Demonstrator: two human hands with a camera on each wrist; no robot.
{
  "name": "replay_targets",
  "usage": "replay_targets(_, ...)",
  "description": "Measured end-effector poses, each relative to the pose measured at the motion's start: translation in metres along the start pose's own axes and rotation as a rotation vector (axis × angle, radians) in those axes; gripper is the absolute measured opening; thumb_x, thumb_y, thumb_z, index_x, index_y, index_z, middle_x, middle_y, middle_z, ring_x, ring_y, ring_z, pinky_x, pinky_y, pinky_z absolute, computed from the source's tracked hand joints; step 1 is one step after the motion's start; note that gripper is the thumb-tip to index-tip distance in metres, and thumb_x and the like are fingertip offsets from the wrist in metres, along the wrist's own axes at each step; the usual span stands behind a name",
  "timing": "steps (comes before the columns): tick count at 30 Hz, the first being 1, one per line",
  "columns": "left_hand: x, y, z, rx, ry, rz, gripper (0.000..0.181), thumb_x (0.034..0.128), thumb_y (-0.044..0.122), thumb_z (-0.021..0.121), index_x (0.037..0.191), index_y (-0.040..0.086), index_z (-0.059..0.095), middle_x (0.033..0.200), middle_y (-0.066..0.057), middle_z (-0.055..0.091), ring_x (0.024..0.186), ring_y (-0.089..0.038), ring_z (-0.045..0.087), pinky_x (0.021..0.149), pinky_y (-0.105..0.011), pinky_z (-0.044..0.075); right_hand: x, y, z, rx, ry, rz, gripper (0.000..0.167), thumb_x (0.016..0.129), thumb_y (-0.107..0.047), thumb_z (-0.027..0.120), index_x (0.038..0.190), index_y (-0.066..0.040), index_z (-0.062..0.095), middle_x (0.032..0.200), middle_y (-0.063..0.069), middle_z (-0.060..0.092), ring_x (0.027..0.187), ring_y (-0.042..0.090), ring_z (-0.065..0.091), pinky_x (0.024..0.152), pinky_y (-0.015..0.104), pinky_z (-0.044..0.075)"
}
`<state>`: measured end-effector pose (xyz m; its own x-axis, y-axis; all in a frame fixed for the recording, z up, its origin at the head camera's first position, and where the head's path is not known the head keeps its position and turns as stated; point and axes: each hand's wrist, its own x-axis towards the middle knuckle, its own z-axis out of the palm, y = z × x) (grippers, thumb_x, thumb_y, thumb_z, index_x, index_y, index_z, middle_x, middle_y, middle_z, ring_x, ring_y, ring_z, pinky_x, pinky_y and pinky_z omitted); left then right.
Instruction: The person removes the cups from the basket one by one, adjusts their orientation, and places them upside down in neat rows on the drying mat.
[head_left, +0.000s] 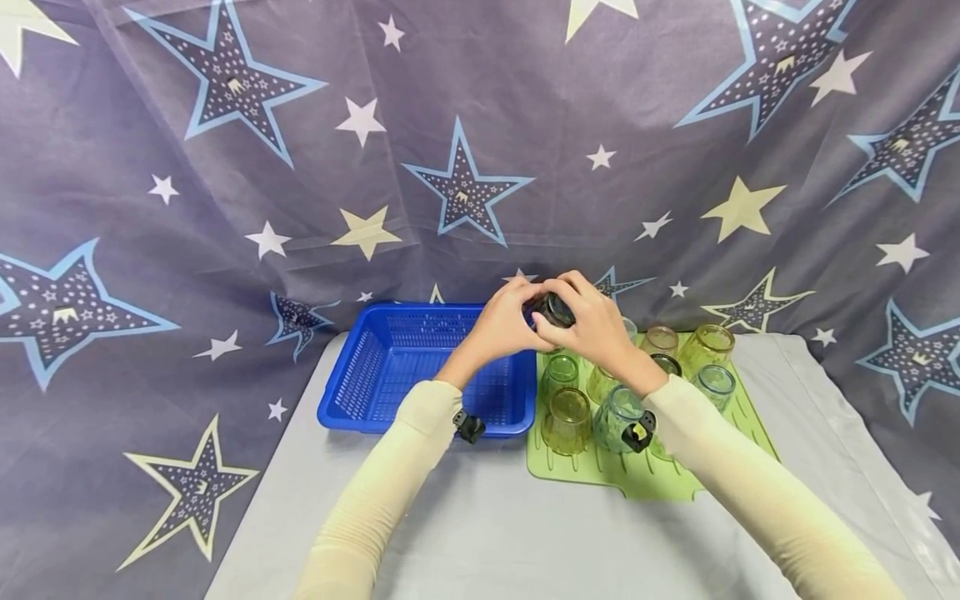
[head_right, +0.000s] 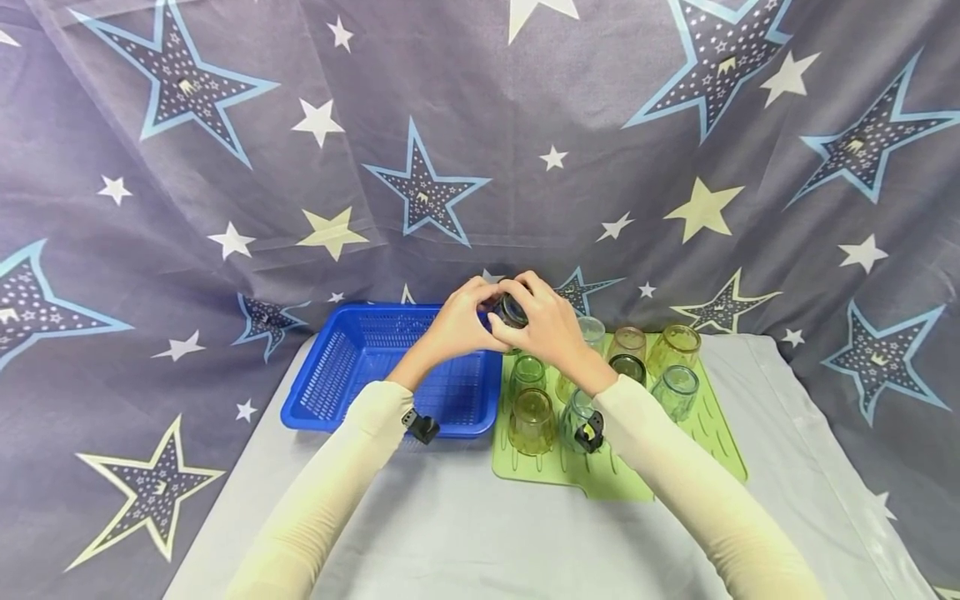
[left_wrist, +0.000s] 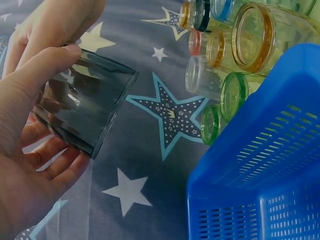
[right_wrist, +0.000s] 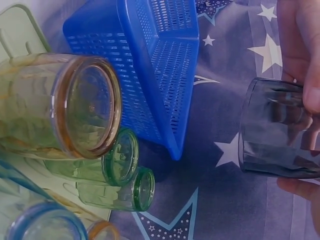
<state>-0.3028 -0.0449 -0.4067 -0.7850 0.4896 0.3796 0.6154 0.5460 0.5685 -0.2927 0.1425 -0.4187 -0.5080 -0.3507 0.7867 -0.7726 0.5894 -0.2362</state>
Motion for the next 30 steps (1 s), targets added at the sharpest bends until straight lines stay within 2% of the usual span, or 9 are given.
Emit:
replay_targets(4,-0.001,0.002,-0.005,-0.026,-0.051,-0.019,0.067,0.0741,0.03,0.09,0.135,0.017,0.065,0.11,-0.003,0.058,0.098,-0.017,0.055,0.088,-0.035,0.054,0.001,0.0,0.0,-0.005,0.007,-0.016,0.036,0.085,-0.029,0.074,0.115,-0.008,0.07,0.104,0.014,0.064,0.07,0.029,0.064,0.055,0.041,0.055)
replay_targets(9,-0.002,0.001,-0.015,-0.084,-0.128,-0.021,0.068,0.0777,0.027,0.088,0.139,0.015,0.061,0.116,-0.007,0.058,0.109,-0.02,0.058,0.1,-0.036,0.055,0.003,-0.001,-0.001,-0.02,-0.004,-0.04,0.035,0.087,-0.028,0.073,0.115,-0.007,0.071,0.104,0.014,0.064,0.07,0.027,0.063,0.054,0.039,0.053)
replay_targets(14,-0.006,-0.004,-0.026,-0.143,-0.204,-0.029,0.071,0.0827,0.022,0.084,0.147,0.013,0.055,0.133,-0.009,0.059,0.125,-0.023,0.057,0.109,-0.044,0.051,0.005,-0.002,-0.003,-0.014,-0.012,-0.035,0.035,0.087,-0.027,0.074,0.116,-0.007,0.07,0.104,0.014,0.064,0.068,0.026,0.061,0.052,0.036,0.051)
replay_targets(17,-0.009,-0.009,-0.033,-0.133,-0.228,-0.057,0.069,0.0876,0.02,0.079,0.15,0.01,0.051,0.141,-0.011,0.057,0.13,-0.026,0.057,0.11,-0.046,0.049,0.007,-0.003,-0.005,-0.019,-0.014,-0.026,0.035,0.087,-0.027,0.075,0.115,-0.007,0.07,0.105,0.014,0.064,0.069,0.025,0.062,0.053,0.037,0.051)
replay_targets(20,-0.013,-0.016,-0.043,-0.108,-0.214,-0.123,0.064,0.092,0.019,0.074,0.15,0.006,0.05,0.144,-0.016,0.057,0.131,-0.031,0.057,0.11,-0.046,0.049,0.009,-0.003,-0.006,-0.033,-0.018,-0.013,0.035,0.087,-0.029,0.074,0.114,-0.007,0.07,0.105,0.013,0.064,0.07,0.026,0.062,0.054,0.039,0.053)
replay_targets(22,-0.016,-0.022,-0.052,-0.097,-0.188,-0.189,0.06,0.0936,0.018,0.072,0.148,0.003,0.051,0.142,-0.02,0.059,0.13,-0.035,0.058,0.11,-0.046,0.049,0.011,-0.003,-0.008,-0.041,-0.019,-0.003,0.035,0.086,-0.03,0.074,0.114,-0.008,0.07,0.105,0.012,0.064,0.07,0.025,0.063,0.055,0.04,0.053)
replay_targets(30,-0.035,-0.05,-0.095,-0.108,-0.096,-0.516,0.052,0.0945,0.018,0.068,0.141,-0.002,0.057,0.135,-0.024,0.064,0.126,-0.036,0.06,0.107,-0.048,0.05,0.014,0.001,-0.016,-0.05,0.005,-0.007,0.034,0.086,-0.031,0.072,0.111,-0.008,0.069,0.103,0.011,0.065,0.068,0.025,0.061,0.053,0.041,0.05)
